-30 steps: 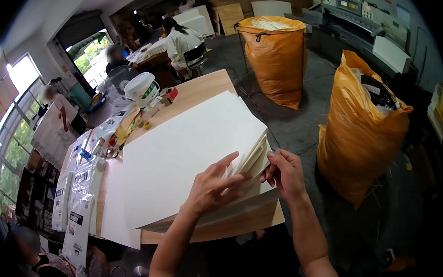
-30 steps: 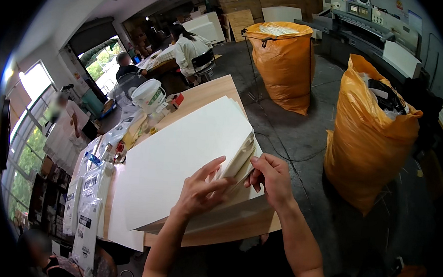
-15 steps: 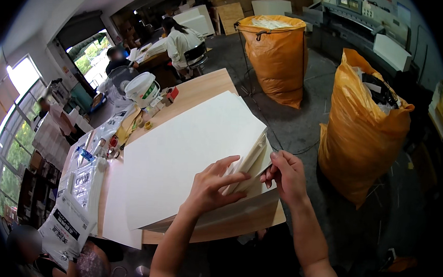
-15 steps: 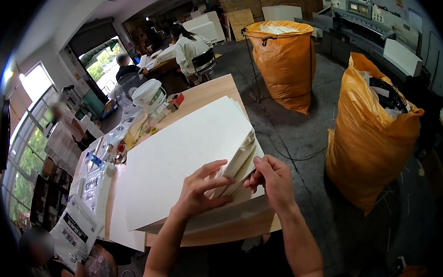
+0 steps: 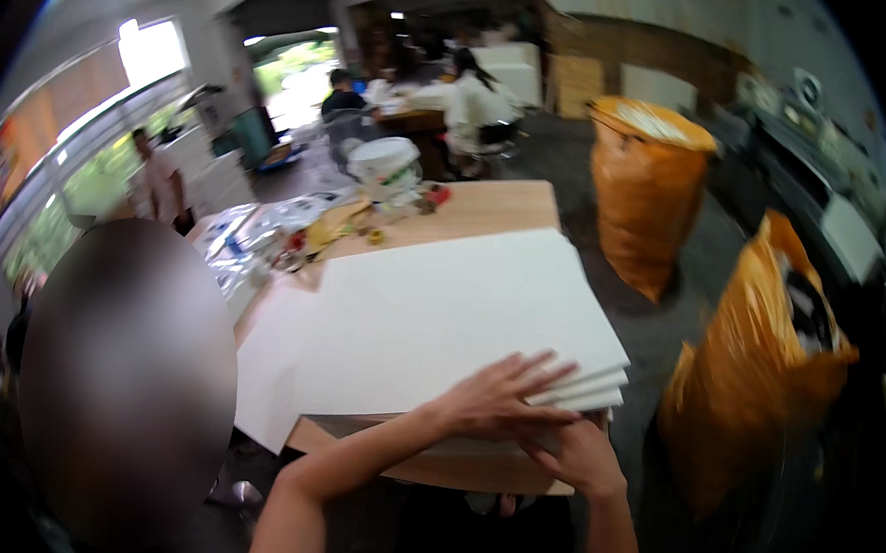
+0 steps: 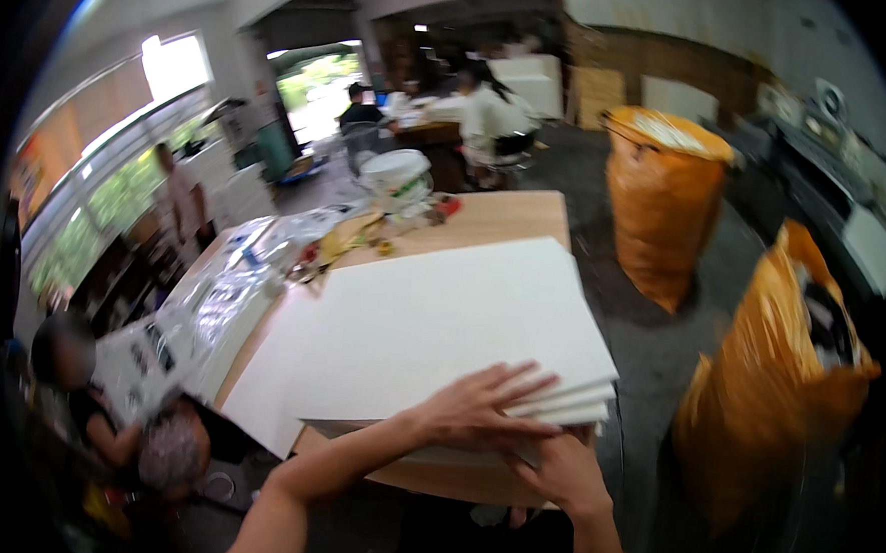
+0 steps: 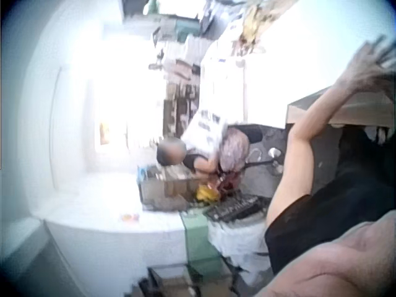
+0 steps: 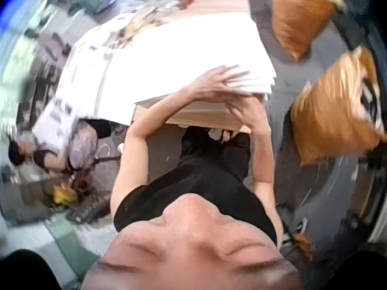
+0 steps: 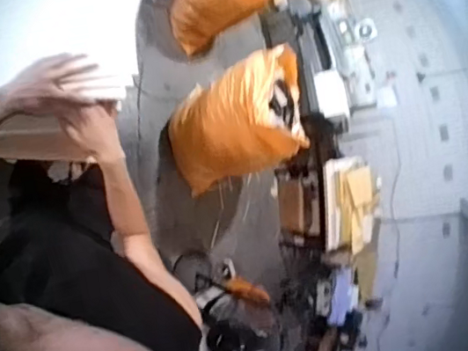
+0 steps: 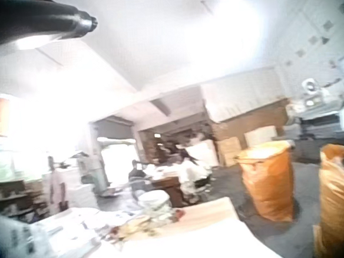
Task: The person fans through and separates individual white sheets of paper from a large stack on a table, occasionally moving the stack to different positions.
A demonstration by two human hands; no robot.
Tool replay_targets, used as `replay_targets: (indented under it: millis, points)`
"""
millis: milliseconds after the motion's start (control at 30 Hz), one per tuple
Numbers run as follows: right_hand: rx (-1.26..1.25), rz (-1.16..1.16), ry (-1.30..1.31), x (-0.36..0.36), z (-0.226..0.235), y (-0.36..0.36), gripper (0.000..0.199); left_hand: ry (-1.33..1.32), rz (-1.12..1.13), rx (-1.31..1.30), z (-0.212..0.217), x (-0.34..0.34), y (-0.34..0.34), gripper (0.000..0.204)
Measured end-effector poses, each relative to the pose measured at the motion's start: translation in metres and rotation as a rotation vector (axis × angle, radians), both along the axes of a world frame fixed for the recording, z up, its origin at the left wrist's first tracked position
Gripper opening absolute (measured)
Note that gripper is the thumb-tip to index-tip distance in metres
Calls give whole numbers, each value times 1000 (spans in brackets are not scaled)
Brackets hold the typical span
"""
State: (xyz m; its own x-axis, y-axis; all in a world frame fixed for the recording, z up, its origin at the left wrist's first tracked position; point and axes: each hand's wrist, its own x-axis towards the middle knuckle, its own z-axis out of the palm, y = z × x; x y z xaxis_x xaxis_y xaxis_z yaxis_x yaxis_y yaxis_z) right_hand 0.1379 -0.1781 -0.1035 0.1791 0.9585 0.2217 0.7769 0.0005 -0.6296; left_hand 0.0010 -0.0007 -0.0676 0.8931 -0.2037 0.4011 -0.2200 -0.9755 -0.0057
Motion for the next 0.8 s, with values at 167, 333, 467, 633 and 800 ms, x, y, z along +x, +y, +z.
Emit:
replay_targets:
  millis: [167, 333, 467, 633, 800]
  points:
    - [-23, 24, 55, 0, 19, -6, 64, 9, 203, 188, -8, -19, -17, 78]
    - [11, 4, -76, 1, 23, -8, 75, -223, 797, 70, -37, -110, -18, 70]
    - [32, -19, -104, -3, 21, -9, 58, -426, 1156, 233, -44, -219, 13, 51]
    - [180, -153, -256, -5, -22, -4, 62, -492, 1180, 208, -44, -250, 12, 26]
    - [369, -187, -571, 11, -61, -2, 60, -521, 1136, 147, -38, -233, -72, 23]
